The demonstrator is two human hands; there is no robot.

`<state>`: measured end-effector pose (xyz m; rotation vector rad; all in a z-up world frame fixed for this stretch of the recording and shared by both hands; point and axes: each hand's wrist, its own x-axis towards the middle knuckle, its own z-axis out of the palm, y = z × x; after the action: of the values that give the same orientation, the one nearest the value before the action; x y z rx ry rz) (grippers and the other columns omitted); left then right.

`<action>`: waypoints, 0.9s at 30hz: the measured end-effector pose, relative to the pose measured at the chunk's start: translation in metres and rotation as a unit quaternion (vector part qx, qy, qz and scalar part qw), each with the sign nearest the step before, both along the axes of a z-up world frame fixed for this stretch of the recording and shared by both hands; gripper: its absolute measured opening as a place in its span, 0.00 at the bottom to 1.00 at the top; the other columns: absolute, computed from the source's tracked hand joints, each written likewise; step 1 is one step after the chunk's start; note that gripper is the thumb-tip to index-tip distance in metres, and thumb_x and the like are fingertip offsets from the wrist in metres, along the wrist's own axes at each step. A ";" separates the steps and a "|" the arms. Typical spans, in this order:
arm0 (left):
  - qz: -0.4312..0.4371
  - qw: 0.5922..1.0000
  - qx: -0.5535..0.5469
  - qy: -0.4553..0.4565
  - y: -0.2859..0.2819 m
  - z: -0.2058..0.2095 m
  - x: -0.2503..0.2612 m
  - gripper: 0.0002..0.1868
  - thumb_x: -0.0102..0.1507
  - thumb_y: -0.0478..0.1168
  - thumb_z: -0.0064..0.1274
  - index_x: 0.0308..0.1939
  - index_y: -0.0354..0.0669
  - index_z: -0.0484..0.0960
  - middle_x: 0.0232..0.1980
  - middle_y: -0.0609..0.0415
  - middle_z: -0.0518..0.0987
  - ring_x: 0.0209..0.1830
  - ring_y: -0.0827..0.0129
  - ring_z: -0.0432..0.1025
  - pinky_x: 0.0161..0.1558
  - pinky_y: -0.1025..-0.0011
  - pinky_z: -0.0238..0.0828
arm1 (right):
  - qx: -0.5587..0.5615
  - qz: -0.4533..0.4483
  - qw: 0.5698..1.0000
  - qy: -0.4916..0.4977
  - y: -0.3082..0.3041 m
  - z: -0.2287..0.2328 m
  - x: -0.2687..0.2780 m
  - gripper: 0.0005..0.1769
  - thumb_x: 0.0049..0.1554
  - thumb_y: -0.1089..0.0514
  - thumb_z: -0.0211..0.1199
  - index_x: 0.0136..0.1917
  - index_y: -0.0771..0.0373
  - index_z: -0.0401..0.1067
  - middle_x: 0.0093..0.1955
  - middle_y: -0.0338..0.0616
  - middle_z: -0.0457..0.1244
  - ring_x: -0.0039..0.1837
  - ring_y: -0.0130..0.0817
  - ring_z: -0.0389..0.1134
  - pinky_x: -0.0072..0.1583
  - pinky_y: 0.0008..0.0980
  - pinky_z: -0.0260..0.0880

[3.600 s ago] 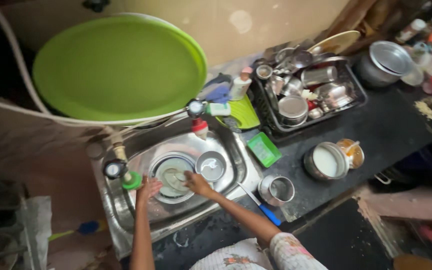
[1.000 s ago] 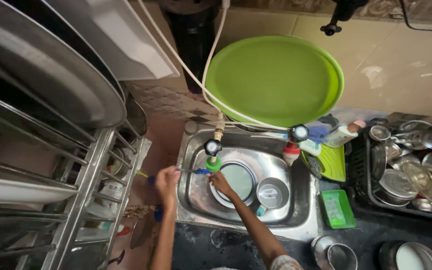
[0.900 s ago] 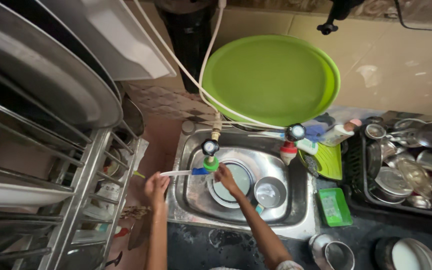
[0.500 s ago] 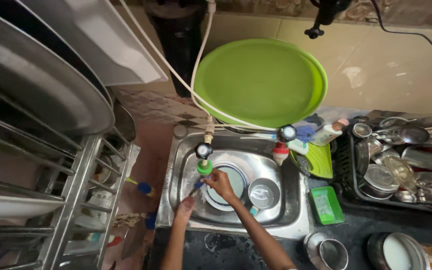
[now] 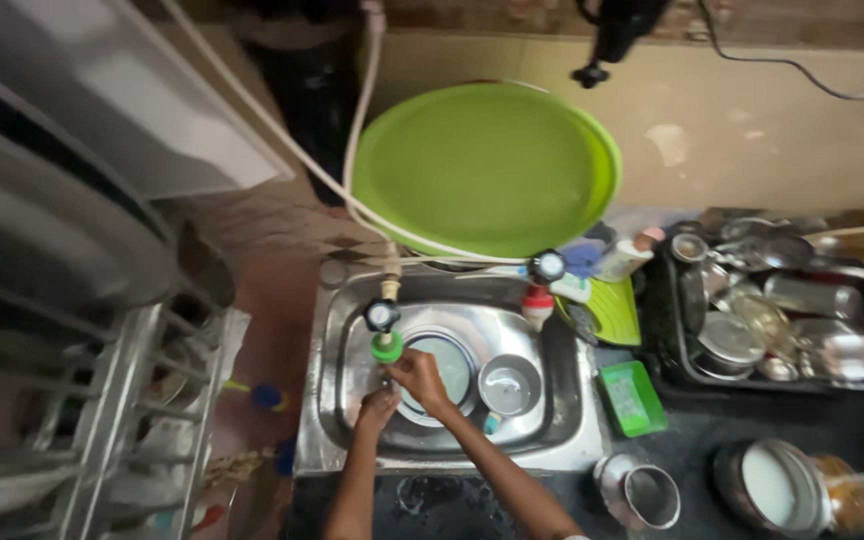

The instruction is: The person washes kitchenware at the sink. They wipe crumbs off the counter with a cloth, carry vessels to the sink, scrub steel pots, a plate and a glass lid with a scrub pad and soap, rinse them under the tap and place them aside.

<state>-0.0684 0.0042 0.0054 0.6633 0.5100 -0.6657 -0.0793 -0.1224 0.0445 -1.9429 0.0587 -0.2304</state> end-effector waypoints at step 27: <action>0.080 0.991 0.097 0.055 0.006 0.004 -0.017 0.17 0.64 0.29 0.50 0.56 0.24 0.75 0.52 0.40 0.77 0.49 0.53 0.75 0.54 0.62 0.77 | 0.001 0.004 1.000 0.013 -0.005 0.000 -0.019 0.12 0.60 0.55 0.70 0.47 0.69 0.76 0.36 0.52 0.68 0.38 0.39 0.72 0.43 0.38 0.69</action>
<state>-0.0858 0.0103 0.0091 0.7631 0.7287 -0.5061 -0.0978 -0.1275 0.0442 -1.9440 0.0682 -0.1988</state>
